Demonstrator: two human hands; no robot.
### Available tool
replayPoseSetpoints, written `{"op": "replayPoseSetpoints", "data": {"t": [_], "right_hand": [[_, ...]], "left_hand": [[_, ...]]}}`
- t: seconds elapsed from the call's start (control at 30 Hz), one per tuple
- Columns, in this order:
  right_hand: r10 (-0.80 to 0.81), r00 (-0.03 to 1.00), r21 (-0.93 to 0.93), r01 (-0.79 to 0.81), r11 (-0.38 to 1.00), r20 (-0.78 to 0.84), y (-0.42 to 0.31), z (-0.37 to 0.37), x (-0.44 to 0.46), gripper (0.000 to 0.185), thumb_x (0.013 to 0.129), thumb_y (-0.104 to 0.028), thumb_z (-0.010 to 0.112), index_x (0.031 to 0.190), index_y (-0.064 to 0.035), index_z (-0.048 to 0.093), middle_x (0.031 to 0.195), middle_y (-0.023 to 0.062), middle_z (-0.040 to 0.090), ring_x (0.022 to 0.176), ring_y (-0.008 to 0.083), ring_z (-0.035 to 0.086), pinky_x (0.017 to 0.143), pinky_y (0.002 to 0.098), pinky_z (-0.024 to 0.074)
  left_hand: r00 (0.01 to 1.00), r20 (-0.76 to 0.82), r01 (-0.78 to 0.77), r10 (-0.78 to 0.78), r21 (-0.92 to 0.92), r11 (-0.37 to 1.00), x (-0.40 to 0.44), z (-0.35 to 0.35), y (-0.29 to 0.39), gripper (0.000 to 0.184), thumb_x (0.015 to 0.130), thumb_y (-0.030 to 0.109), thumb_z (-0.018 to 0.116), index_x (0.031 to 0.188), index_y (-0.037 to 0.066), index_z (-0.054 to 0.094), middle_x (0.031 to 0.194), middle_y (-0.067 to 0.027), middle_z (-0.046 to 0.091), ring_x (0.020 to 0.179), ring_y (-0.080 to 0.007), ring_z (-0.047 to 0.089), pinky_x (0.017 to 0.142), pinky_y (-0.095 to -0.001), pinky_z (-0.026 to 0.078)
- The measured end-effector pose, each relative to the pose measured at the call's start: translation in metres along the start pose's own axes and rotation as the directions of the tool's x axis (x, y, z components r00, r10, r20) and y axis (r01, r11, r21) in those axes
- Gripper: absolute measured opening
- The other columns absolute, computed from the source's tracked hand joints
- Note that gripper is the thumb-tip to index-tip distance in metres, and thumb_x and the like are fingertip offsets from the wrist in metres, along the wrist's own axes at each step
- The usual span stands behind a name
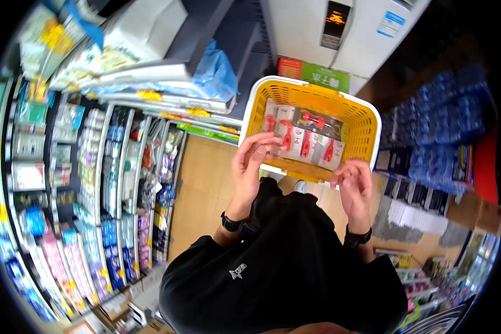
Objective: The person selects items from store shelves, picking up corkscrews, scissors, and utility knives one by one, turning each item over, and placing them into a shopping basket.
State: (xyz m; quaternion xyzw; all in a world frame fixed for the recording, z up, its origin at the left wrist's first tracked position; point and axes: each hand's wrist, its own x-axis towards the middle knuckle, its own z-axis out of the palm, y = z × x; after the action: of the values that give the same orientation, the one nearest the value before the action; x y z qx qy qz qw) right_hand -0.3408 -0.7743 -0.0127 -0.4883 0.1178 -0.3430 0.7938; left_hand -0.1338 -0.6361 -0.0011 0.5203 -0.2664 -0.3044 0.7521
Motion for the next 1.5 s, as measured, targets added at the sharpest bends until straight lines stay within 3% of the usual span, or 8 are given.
{"op": "replayPoseSetpoints", "data": {"t": [0.2,0.5,0.6,0.97,1.0,1.1,1.13,1.5], "right_hand": [[0.086,0.981,0.05,-0.096,0.994,0.173,0.008,0.013,-0.004,0.034,0.094,0.002,0.057,0.126,-0.0008,0.047,0.1,0.0108,0.061,0.08,0.0181,0.059,0.072,0.0316,0.0496],[0.185,0.902,0.016,-0.207,0.978,0.39,0.023,0.078,0.004,0.042,0.09,-0.001,0.06,0.129,-0.0008,0.044,0.093,0.0089,0.057,0.078,0.0163,0.055,0.069,0.0295,0.0458],[0.185,0.867,0.042,-0.229,0.972,0.463,0.041,0.107,0.009,0.041,0.09,0.004,0.056,0.129,0.0009,0.044,0.097,0.0117,0.061,0.079,0.0175,0.058,0.071,0.0302,0.05],[0.321,0.592,-0.058,-0.42,0.906,0.739,0.133,0.302,-0.002,0.042,0.09,-0.003,0.061,0.129,-0.0023,0.045,0.094,0.0075,0.057,0.078,0.0157,0.056,0.068,0.0286,0.0486],[0.31,0.577,-0.022,-0.451,0.892,0.756,0.141,0.321,-0.004,0.039,0.09,-0.001,0.062,0.127,0.0,0.047,0.096,0.0103,0.062,0.079,0.0168,0.059,0.074,0.0295,0.0499],[0.311,0.52,-0.011,-0.5,0.866,0.795,0.166,0.371,-0.013,0.039,0.091,-0.001,0.061,0.127,-0.0001,0.047,0.097,0.0106,0.062,0.08,0.0171,0.059,0.074,0.0295,0.0496],[0.315,0.505,-0.061,-0.456,0.888,0.803,0.173,0.387,-0.018,0.04,0.091,-0.006,0.063,0.128,-0.0027,0.047,0.095,0.0064,0.058,0.077,0.0136,0.056,0.067,0.0269,0.0487],[0.422,0.184,-0.245,-0.586,0.772,0.888,0.235,0.502,-0.042,0.039,0.092,-0.001,0.06,0.128,-0.0002,0.048,0.098,0.0115,0.063,0.083,0.017,0.06,0.073,0.0296,0.0494]], "left_hand": [[0.975,-0.222,-0.019,0.015,-0.015,1.0,-0.049,-0.004,0.009,0.03,0.101,0.016,0.05,0.123,-0.003,0.056,0.117,-0.0164,0.065,0.1,-0.027,0.068,0.083,-0.0337,0.052],[0.877,-0.466,-0.134,0.117,-0.005,0.991,-0.113,-0.054,0.037,0.028,0.101,0.014,0.05,0.124,-0.001,0.056,0.117,-0.016,0.065,0.098,-0.0249,0.069,0.081,-0.0311,0.053],[0.835,-0.533,-0.165,0.141,0.003,0.986,-0.136,-0.083,0.048,0.027,0.102,0.014,0.05,0.123,-0.001,0.056,0.116,-0.016,0.066,0.097,-0.0241,0.069,0.081,-0.031,0.053],[0.566,-0.789,-0.265,0.239,0.1,0.959,-0.261,-0.233,0.11,0.025,0.102,0.015,0.051,0.118,-0.001,0.059,0.112,-0.0163,0.067,0.094,-0.0219,0.07,0.08,-0.0296,0.054],[0.535,-0.807,-0.273,0.249,0.114,0.955,-0.271,-0.246,0.116,0.024,0.102,0.016,0.052,0.117,-0.001,0.06,0.11,-0.0155,0.068,0.093,-0.0215,0.07,0.079,-0.0293,0.053],[0.472,-0.831,-0.267,0.295,0.184,0.946,-0.299,-0.281,0.132,0.024,0.102,0.016,0.052,0.117,-0.001,0.06,0.11,-0.015,0.068,0.093,-0.021,0.07,0.079,-0.0288,0.053],[0.456,-0.836,-0.277,0.305,0.193,0.941,-0.307,-0.291,0.137,0.024,0.102,0.016,0.052,0.117,-0.001,0.06,0.11,-0.015,0.068,0.093,-0.021,0.07,0.079,-0.0288,0.053],[0.222,-0.931,-0.244,0.289,0.234,0.941,-0.379,-0.35,0.157,0.023,0.102,0.017,0.052,0.114,0.001,0.063,0.108,-0.0115,0.07,0.093,-0.0186,0.069,0.08,-0.029,0.051]]}}
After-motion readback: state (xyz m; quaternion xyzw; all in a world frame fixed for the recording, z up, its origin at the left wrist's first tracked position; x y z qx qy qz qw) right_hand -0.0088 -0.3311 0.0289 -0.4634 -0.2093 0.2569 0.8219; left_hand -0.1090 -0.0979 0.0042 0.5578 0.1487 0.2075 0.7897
